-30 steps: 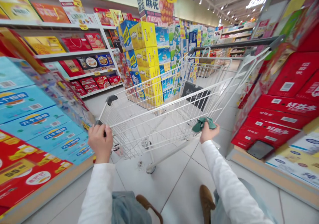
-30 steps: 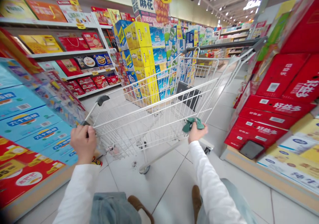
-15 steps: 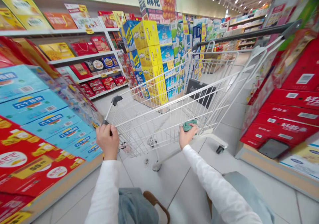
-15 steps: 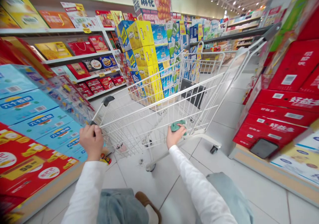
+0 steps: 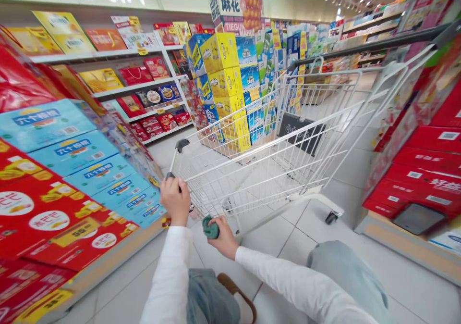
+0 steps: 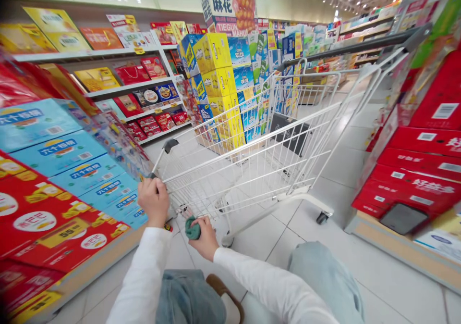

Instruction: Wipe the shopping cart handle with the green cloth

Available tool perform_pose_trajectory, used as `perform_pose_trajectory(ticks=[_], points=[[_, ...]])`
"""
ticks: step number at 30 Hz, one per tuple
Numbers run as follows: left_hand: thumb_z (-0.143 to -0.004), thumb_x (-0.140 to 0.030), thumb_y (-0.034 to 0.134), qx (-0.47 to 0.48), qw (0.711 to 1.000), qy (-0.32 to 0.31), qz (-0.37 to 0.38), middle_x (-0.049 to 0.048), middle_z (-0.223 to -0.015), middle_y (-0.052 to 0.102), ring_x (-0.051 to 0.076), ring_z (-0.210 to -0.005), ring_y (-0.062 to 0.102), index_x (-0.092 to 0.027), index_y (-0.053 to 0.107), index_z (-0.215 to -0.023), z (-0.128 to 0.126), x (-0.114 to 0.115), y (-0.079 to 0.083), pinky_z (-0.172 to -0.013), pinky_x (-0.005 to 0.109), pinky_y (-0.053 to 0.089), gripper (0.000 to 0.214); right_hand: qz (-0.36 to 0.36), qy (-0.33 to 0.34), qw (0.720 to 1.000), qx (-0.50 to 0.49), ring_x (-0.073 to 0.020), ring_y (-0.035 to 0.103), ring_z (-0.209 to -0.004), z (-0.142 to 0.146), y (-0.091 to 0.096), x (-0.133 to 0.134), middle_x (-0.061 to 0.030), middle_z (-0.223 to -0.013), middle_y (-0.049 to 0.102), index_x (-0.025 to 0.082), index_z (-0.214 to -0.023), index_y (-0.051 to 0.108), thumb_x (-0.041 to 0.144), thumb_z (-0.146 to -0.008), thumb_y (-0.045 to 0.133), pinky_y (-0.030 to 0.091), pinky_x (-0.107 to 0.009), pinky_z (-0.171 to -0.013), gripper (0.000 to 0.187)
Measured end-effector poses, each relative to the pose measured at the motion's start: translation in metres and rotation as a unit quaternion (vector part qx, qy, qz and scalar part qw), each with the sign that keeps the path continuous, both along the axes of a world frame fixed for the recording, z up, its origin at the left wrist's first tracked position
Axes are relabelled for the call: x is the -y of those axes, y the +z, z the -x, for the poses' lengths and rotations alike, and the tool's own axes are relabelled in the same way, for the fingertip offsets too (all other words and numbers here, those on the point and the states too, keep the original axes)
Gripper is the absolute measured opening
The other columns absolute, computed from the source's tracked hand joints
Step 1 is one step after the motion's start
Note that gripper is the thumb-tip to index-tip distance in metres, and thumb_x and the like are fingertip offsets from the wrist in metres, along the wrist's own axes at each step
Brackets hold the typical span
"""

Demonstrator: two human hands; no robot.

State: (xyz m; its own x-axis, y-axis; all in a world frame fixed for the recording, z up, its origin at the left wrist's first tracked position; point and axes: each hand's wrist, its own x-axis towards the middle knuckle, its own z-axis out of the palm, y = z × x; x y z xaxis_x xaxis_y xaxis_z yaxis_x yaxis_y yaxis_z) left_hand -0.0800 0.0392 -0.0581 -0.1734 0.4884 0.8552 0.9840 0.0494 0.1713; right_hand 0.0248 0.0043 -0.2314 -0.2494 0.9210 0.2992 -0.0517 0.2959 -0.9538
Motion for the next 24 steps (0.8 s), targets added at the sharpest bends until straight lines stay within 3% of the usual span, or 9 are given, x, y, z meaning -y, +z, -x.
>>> perform_pose_trajectory(ticks=[4, 8, 14, 19, 24], points=[[-0.089, -0.026, 0.032, -0.025, 1.0, 0.004, 0.009, 0.0036, -0.067, 0.044, 0.021, -0.077, 0.043, -0.022, 0.044, -0.063, 0.002, 0.001, -0.003, -0.078, 0.033, 0.035, 0.03, 0.002, -0.018, 0.999, -0.035, -0.0185, 0.055, -0.09, 0.001, 0.005, 0.001, 0.0005, -0.092, 0.049, 0.022, -0.089, 0.059, 0.004, -0.052, 0.061, 0.043, -0.032, -0.083, 0.041], [-0.09, -0.026, 0.031, -0.032, 0.999, 0.013, 0.0, 0.0038, -0.068, 0.044, 0.021, -0.079, 0.044, -0.021, 0.046, -0.064, 0.005, 0.0, -0.005, -0.079, 0.033, 0.036, 0.03, -0.006, -0.071, 0.996, -0.055, -0.0191, 0.054, -0.092, -0.026, 0.022, -0.017, -0.0007, -0.093, 0.051, 0.021, -0.088, 0.059, 0.008, -0.056, 0.061, 0.042, -0.032, -0.084, 0.035], [-0.089, -0.027, 0.032, -0.031, 0.999, 0.014, -0.014, 0.0044, -0.069, 0.045, 0.021, -0.08, 0.044, -0.021, 0.045, -0.065, 0.008, -0.003, -0.007, -0.079, 0.034, 0.036, 0.028, -0.042, -0.182, 0.98, -0.063, -0.0175, 0.052, -0.089, -0.094, 0.041, -0.05, -0.0008, -0.091, 0.052, 0.02, -0.088, 0.057, 0.013, -0.061, 0.059, 0.041, -0.031, -0.082, 0.028], [-0.089, -0.027, 0.031, -0.04, 0.999, 0.016, -0.02, 0.0047, -0.067, 0.044, 0.022, -0.08, 0.045, -0.021, 0.044, -0.065, 0.008, -0.003, -0.005, -0.077, 0.034, 0.037, 0.028, -0.048, -0.322, 0.942, -0.077, -0.0169, 0.051, -0.087, -0.161, 0.044, -0.081, -0.0023, -0.093, 0.052, 0.019, -0.09, 0.056, 0.021, -0.065, 0.059, 0.042, -0.032, -0.08, 0.025], [-0.089, -0.026, 0.031, -0.036, 0.999, 0.015, -0.028, 0.005, -0.068, 0.044, 0.022, -0.08, 0.045, -0.021, 0.043, -0.064, 0.007, -0.004, -0.005, -0.076, 0.035, 0.036, 0.028, -0.049, -0.372, 0.921, -0.101, -0.0152, 0.052, -0.082, -0.219, 0.043, -0.112, -0.0016, -0.09, 0.053, 0.018, -0.09, 0.053, 0.029, -0.065, 0.06, 0.044, -0.033, -0.08, 0.029]])
